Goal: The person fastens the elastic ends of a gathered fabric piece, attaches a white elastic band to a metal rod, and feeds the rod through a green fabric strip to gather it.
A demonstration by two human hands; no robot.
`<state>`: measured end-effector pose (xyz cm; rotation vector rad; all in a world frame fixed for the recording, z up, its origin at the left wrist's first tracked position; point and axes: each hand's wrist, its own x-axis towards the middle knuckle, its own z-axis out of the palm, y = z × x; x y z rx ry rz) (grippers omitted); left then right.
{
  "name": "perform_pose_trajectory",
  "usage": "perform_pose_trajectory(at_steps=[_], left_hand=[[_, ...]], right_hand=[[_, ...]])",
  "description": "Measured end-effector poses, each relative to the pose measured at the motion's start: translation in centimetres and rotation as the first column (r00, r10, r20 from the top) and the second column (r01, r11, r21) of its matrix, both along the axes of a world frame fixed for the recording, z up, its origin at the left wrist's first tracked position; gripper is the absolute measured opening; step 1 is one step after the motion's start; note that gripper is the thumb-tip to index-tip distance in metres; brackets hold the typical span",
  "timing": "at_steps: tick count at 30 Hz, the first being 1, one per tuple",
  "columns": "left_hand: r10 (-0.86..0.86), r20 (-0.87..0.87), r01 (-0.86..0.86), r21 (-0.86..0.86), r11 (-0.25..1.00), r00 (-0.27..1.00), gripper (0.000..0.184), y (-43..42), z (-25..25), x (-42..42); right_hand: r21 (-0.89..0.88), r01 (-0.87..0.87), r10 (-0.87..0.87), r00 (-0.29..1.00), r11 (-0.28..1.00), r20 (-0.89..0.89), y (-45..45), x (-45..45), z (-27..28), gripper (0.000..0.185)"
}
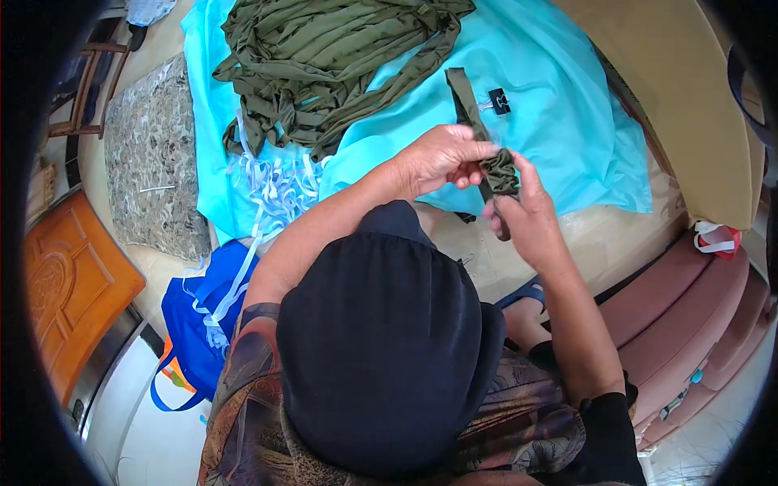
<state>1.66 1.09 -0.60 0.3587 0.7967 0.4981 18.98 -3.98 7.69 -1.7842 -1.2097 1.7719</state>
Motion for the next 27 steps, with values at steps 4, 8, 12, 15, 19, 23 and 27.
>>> perform_pose_trajectory(at_steps=[4, 8, 12, 15, 19, 23, 27], left_hand=[[0.054, -0.154, -0.013, 0.255, 0.967, 0.987, 0.029, 2.9, 4.3, 0.6], [0.196, -0.228, -0.013, 0.619, 0.785, 0.954, 0.027, 5.9, 11.8, 0.8], [0.246, -0.243, -0.008, 0.697, 0.717, 0.938, 0.037, 7.3, 12.9, -1.1], [0.228, 0.075, -0.240, 0.296, 0.925, 0.971, 0.045, 7.0, 5.9, -3.2], [0.169, -0.598, -0.042, 0.221, 0.974, 0.783, 0.050, 2.8, -3.5, -2.7], [0.022, -0.547, 0.085, 0.170, 0.982, 0.837, 0.049, 1.3, -5.3, -1.0], [0.004, -0.518, 0.089, 0.155, 0.984, 0.855, 0.030, 2.3, -4.5, 0.0]], right_hand=[[0.063, 0.075, -0.059, 0.972, 0.995, -0.228, 3.1, 0.1, 2.9, 0.050], [0.449, 0.148, -0.064, 0.978, 0.881, -0.197, 6.2, -0.9, 5.4, 0.039], [0.415, 0.215, -0.096, 0.953, 0.884, -0.288, 7.6, -1.6, 6.4, 0.031], [0.154, 0.264, -0.174, 0.883, 0.952, -0.437, 7.2, -0.9, 3.0, 0.025], [-0.086, 0.261, -0.272, 0.865, 0.962, -0.422, 4.2, 0.3, -0.6, 0.024], [-0.167, 0.259, -0.308, 0.838, 0.951, -0.451, 2.7, 0.4, -0.6, 0.024], [-0.158, 0.274, -0.316, 0.820, 0.949, -0.478, 2.4, 0.0, 0.5, 0.023]])
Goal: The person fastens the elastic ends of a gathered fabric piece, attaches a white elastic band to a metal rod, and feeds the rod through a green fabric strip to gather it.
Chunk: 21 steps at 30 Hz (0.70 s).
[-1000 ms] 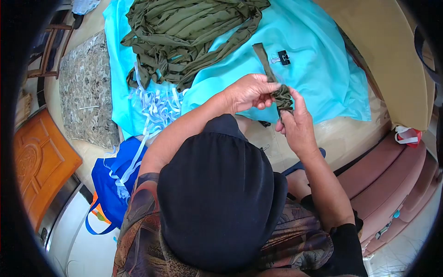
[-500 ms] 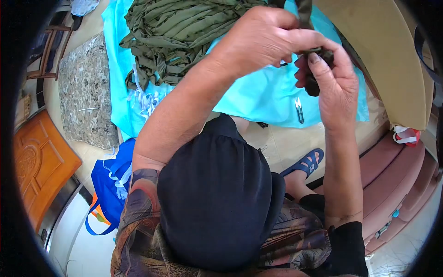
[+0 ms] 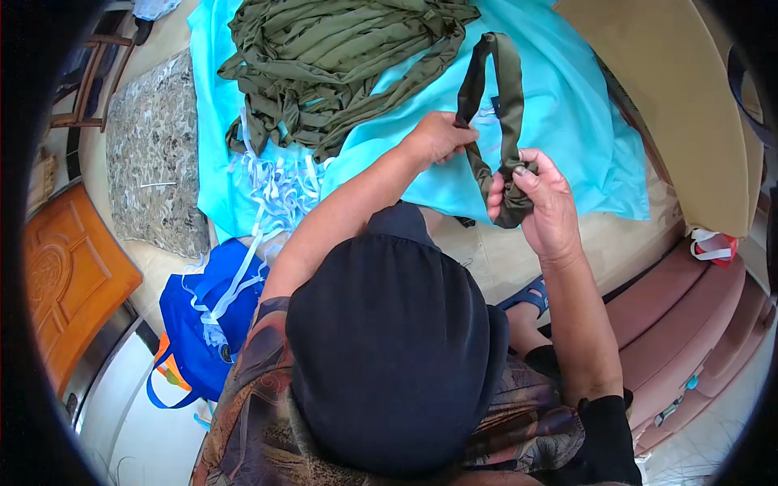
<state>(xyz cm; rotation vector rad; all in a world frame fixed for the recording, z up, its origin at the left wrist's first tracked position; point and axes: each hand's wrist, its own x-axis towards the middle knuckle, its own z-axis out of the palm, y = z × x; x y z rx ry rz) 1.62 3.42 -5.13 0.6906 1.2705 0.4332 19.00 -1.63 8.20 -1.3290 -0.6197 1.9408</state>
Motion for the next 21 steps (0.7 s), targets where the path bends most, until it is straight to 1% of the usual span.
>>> perform_pose_trajectory(at_steps=[1, 2, 3, 5, 6, 7, 8, 10, 11, 12, 14, 17, 18, 19, 21], left_hand=[[0.009, -0.039, -0.010, -0.004, 1.000, 0.999, 0.027, 0.4, 0.1, 0.0], [0.083, -0.127, -0.074, 0.072, 0.995, 0.988, 0.023, 0.8, -0.8, -0.3], [0.188, -0.109, -0.172, 0.142, 0.975, 0.976, 0.020, 1.3, -0.2, -1.1], [0.445, -0.094, -0.437, 0.096, 0.894, 0.891, 0.019, 2.9, -0.2, -2.8], [0.516, -0.093, -0.515, 0.039, 0.857, 0.852, 0.018, 3.7, -0.2, -3.6], [0.582, -0.096, -0.586, -0.017, 0.810, 0.807, 0.018, 4.4, -0.1, -4.5], [0.619, -0.038, -0.619, -0.093, 0.780, 0.785, 0.016, 4.7, 0.0, -5.2], [0.556, 0.009, -0.538, -0.238, 0.808, 0.831, 0.010, 5.6, -1.6, -6.7], [0.526, 0.044, -0.490, -0.307, 0.816, 0.849, 0.010, 5.6, -2.6, -7.1], [0.588, 0.160, -0.538, -0.270, 0.799, 0.793, 0.014, 5.1, -3.2, -7.3], [0.660, 0.397, -0.636, -0.212, 0.742, 0.638, 0.026, 4.5, -4.2, -7.6], [0.710, 0.402, -0.721, -0.154, 0.675, 0.578, 0.041, 2.4, -5.0, -8.0], [0.701, 0.281, -0.698, -0.131, 0.704, 0.655, 0.033, 1.2, -3.7, -7.5], [0.635, 0.238, -0.606, -0.191, 0.772, 0.734, 0.033, 0.4, -3.7, -7.5], [0.475, 0.170, -0.407, -0.323, 0.855, 0.864, 0.037, -1.5, -4.1, -7.8]], right_hand=[[0.002, -0.007, 0.006, 1.000, 1.000, 0.009, -0.1, 0.1, 0.4, 0.021], [0.003, -0.014, 0.014, 1.000, 1.000, 0.017, -0.4, 0.3, 0.9, 0.020], [0.003, -0.021, 0.021, 0.999, 1.000, 0.026, -0.6, 0.6, 1.2, 0.018], [-0.021, -0.082, 0.083, 0.996, 0.996, 0.039, -1.4, 1.8, 0.8, 0.016], [-0.033, -0.114, 0.116, 0.992, 0.993, 0.042, -1.9, 2.1, 0.2, 0.015], [-0.078, -0.145, 0.151, 0.985, 0.986, 0.085, -2.4, 2.0, -0.6, 0.015], [-0.123, -0.170, 0.185, 0.975, 0.978, 0.127, -3.0, 2.0, -1.7, 0.015], [-0.243, -0.212, 0.264, 0.943, 0.947, 0.205, -3.5, 1.6, -2.8, 0.015], [-0.243, -0.235, 0.294, 0.923, 0.941, 0.248, -3.6, 1.2, -3.3, 0.015], [-0.245, -0.257, 0.324, 0.901, 0.935, 0.289, -3.6, 0.9, -3.9, 0.015], [-0.242, -0.291, 0.366, 0.853, 0.926, 0.373, -3.4, 0.1, -4.3, 0.015], [-0.206, -0.290, 0.353, 0.821, 0.935, 0.449, -3.5, -0.3, -5.1, 0.015], [-0.186, -0.289, 0.343, 0.816, 0.939, 0.465, -3.6, -0.4, -5.3, 0.014], [-0.170, -0.288, 0.335, 0.811, 0.942, 0.480, -3.7, -0.5, -5.6, 0.014], [-0.151, -0.295, 0.330, 0.795, 0.944, 0.509, -4.1, -0.6, -5.8, 0.014]])
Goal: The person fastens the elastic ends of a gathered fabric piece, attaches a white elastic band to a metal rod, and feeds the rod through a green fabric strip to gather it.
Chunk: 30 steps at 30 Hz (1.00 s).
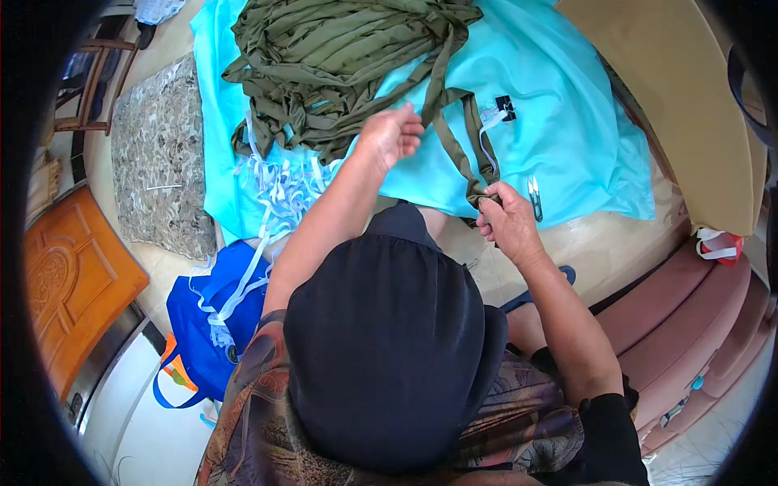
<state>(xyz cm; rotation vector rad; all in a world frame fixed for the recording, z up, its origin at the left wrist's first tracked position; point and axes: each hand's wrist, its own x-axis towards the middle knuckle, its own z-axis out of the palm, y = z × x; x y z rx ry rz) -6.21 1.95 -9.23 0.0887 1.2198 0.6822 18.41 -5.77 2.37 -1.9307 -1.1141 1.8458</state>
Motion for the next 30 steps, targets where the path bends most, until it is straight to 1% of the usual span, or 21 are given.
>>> perform_pose_trajectory(at_steps=[1, 3, 4, 5, 7, 8, 9, 15, 18, 20, 21, 24, 27, 29, 30], left_hand=[[-0.037, -0.077, 0.036, -0.022, 0.999, 0.996, 0.042, -0.4, 2.1, 1.3], [-0.084, -0.049, 0.083, -0.018, 0.996, 0.995, 0.039, -0.7, 2.5, 2.1], [-0.107, -0.034, 0.107, -0.014, 0.994, 0.994, 0.037, -0.7, 2.6, 2.6], [-0.132, -0.015, 0.133, 0.012, 0.991, 0.991, 0.028, -0.8, 2.3, 3.1], [-0.145, -0.054, 0.145, -0.004, 0.989, 0.988, 0.024, -1.0, 2.0, 4.0], [-0.152, -0.073, 0.152, -0.013, 0.988, 0.986, 0.023, -1.0, 1.8, 4.3], [-0.149, -0.056, 0.148, -0.026, 0.989, 0.987, 0.022, -1.0, 1.9, 4.4], [-0.181, -0.070, 0.182, 0.019, 0.983, 0.981, 0.024, -1.1, 2.1, 4.8], [-0.030, -0.045, 0.029, -0.024, 0.999, 0.999, 0.025, -1.3, 2.8, 5.5], [0.049, -0.006, -0.049, -0.023, 0.999, 0.999, 0.026, -1.5, 3.0, 6.1], [0.088, 0.015, -0.088, -0.023, 0.996, 0.996, 0.027, -1.4, 3.3, 6.3], [0.058, 0.023, -0.058, 0.009, 0.998, 0.998, 0.028, -1.2, 4.2, 6.8], [-0.056, 0.025, 0.054, 0.074, 0.996, 0.998, 0.027, -1.5, 3.9, 6.8], [-0.095, -0.001, 0.094, 0.082, 0.992, 0.996, 0.025, -1.7, 3.7, 6.9], [-0.113, -0.014, 0.114, 0.085, 0.990, 0.993, 0.025, -1.8, 3.9, 6.9]], right_hand=[[0.011, -0.008, 0.008, 1.000, 1.000, 0.015, -0.1, -0.1, 0.0, 0.014], [0.032, -0.027, 0.025, 0.999, 0.999, 0.042, -0.6, 0.0, -0.2, 0.015], [0.040, -0.037, 0.035, 0.998, 0.998, 0.052, -1.0, 0.1, -0.6, 0.015], [0.050, -0.048, 0.045, 0.997, 0.998, 0.063, -1.2, 0.2, -0.7, 0.016], [0.034, -0.060, 0.057, 0.995, 0.998, 0.085, -1.5, 0.2, -0.5, 0.017], [0.025, -0.065, 0.062, 0.994, 0.998, 0.095, -1.6, 0.1, -0.5, 0.017], [0.020, -0.064, 0.062, 0.993, 0.998, 0.099, -1.8, 0.1, -0.4, 0.018], [0.020, -0.025, 0.023, 0.996, 0.999, 0.092, -1.7, -1.2, 1.0, 0.018], [0.023, 0.015, -0.017, 0.998, 1.000, 0.063, -1.7, -1.9, 1.2, 0.017], [0.019, 0.057, -0.058, 0.997, 0.998, 0.042, -1.7, -2.4, 1.8, 0.017], [0.028, 0.045, -0.046, 0.998, 0.999, 0.037, -1.7, -2.4, 1.7, 0.017], [0.049, 0.029, -0.031, 0.999, 0.998, 0.038, -1.3, -2.1, 1.4, 0.016], [0.050, 0.048, -0.051, 0.997, 0.998, 0.051, -0.9, -1.9, 1.0, 0.016], [0.047, 0.055, -0.057, 0.997, 0.997, 0.051, -0.6, -1.9, 1.2, 0.017], [0.082, 0.053, -0.058, 0.997, 0.995, 0.055, -0.5, -1.9, 0.9, 0.019]])
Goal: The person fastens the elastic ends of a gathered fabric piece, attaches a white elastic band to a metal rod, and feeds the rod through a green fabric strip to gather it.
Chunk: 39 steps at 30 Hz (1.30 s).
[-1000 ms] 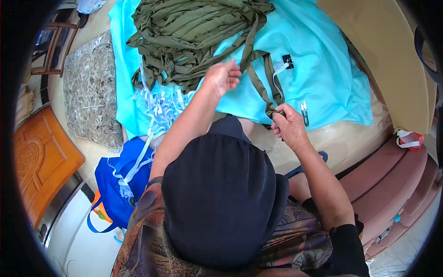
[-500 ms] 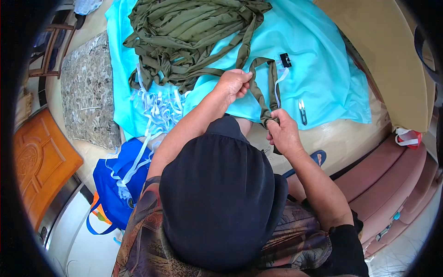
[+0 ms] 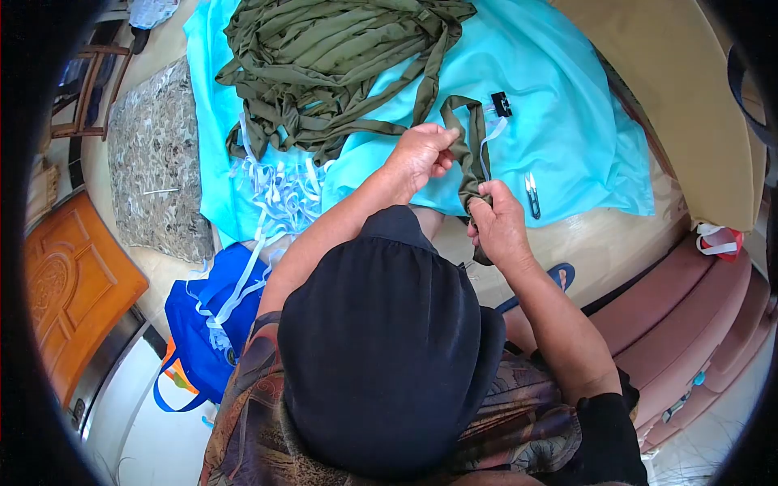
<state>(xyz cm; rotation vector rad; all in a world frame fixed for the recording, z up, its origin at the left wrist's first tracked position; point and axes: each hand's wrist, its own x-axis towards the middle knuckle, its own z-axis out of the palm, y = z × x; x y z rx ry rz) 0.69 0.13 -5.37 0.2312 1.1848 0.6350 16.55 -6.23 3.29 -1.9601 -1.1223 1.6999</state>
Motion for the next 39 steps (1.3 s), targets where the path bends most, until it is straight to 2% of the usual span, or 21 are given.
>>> perform_pose_trajectory(at_steps=[2, 3, 5, 8, 9, 10, 14, 16, 17, 21, 25, 28, 31, 34, 37, 39], left_hand=[[-0.219, 0.002, 0.218, 0.086, 0.972, 0.976, 0.025, -0.8, 0.6, 0.3], [-0.325, -0.005, 0.323, 0.129, 0.938, 0.946, 0.026, -1.0, 1.1, 0.4], [-0.418, 0.052, 0.408, 0.142, 0.902, 0.907, 0.026, -1.1, 1.5, 0.1], [-0.509, 0.074, 0.498, 0.131, 0.857, 0.857, 0.025, -1.0, 1.9, -0.5], [-0.518, 0.084, 0.508, 0.118, 0.854, 0.851, 0.026, -1.0, 1.8, -0.7], [-0.526, 0.094, 0.517, 0.103, 0.850, 0.845, 0.026, -1.0, 1.7, -0.8], [-0.193, 0.172, 0.200, -0.024, 0.980, 0.966, 0.032, -0.8, 1.7, -1.2], [0.056, 0.191, -0.032, -0.125, 0.992, 0.980, 0.034, -0.1, 0.9, -2.0], [0.093, 0.143, -0.075, -0.124, 0.989, 0.985, 0.030, 0.4, 0.4, -2.1], [0.081, 0.057, -0.077, -0.063, 0.995, 0.995, 0.028, 1.1, -0.7, -1.0], [-0.035, 0.123, 0.045, -0.079, 0.996, 0.992, 0.025, 0.5, 0.4, 0.1], [-0.132, 0.214, 0.150, -0.067, 0.986, 0.968, 0.023, 0.2, 1.5, 0.2], [-0.186, 0.234, 0.193, -0.006, 0.981, 0.954, 0.020, 0.9, 2.4, -0.4], [-0.094, 0.218, 0.081, 0.068, 0.994, 0.971, 0.019, 1.6, 2.9, -0.3], [-0.012, 0.227, -0.010, 0.095, 0.995, 0.974, 0.016, 1.9, 2.5, -0.5], [0.013, 0.237, -0.039, 0.106, 0.994, 0.971, 0.013, 2.1, 2.6, -0.8]], right_hand=[[0.068, -0.002, 0.001, 1.000, 0.998, 0.012, 0.3, 0.2, -0.8, 0.023], [0.047, 0.004, -0.005, 1.000, 0.999, 0.012, 0.8, 0.3, -0.6, 0.026], [0.007, 0.018, -0.018, 1.000, 1.000, 0.015, 2.0, 0.6, 0.1, 0.034], [-0.090, 0.043, -0.064, 0.967, 0.995, -0.245, 2.3, 1.3, 0.0, 0.043], [-0.144, 0.020, -0.059, 0.960, 0.989, -0.274, 2.5, 1.7, 0.0, 0.043], [-0.123, 0.020, -0.054, 0.959, 0.992, -0.279, 2.6, 2.1, -0.1, 0.042], [-0.050, 0.028, -0.039, 0.970, 0.998, -0.242, 2.2, 2.5, -0.3, 0.040], [-0.019, 0.000, -0.004, 0.976, 1.000, -0.216, 1.9, 2.4, -0.3, 0.040], [-0.009, -0.020, 0.017, 0.980, 1.000, -0.200, 1.9, 2.3, -0.1, 0.039], [0.052, -0.088, 0.093, 0.990, 0.995, -0.102, 1.6, 1.2, 0.1, 0.034], [0.096, -0.173, 0.169, 0.984, 0.980, 0.049, 1.7, 1.3, -0.7, 0.032], [0.250, -0.251, 0.217, 0.964, 0.935, 0.157, 2.2, 1.7, -1.7, 0.034], [0.234, -0.316, 0.282, 0.944, 0.919, 0.169, 2.8, 1.8, -1.0, 0.034], [0.059, -0.082, 0.090, 0.984, 0.995, -0.155, 3.6, 1.6, 0.8, 0.034], [-0.033, -0.129, 0.121, 0.977, 0.991, -0.178, 4.1, 2.1, 1.7, 0.034], [0.055, -0.143, 0.150, 0.973, 0.988, -0.173, 3.8, 2.5, 1.5, 0.031]])
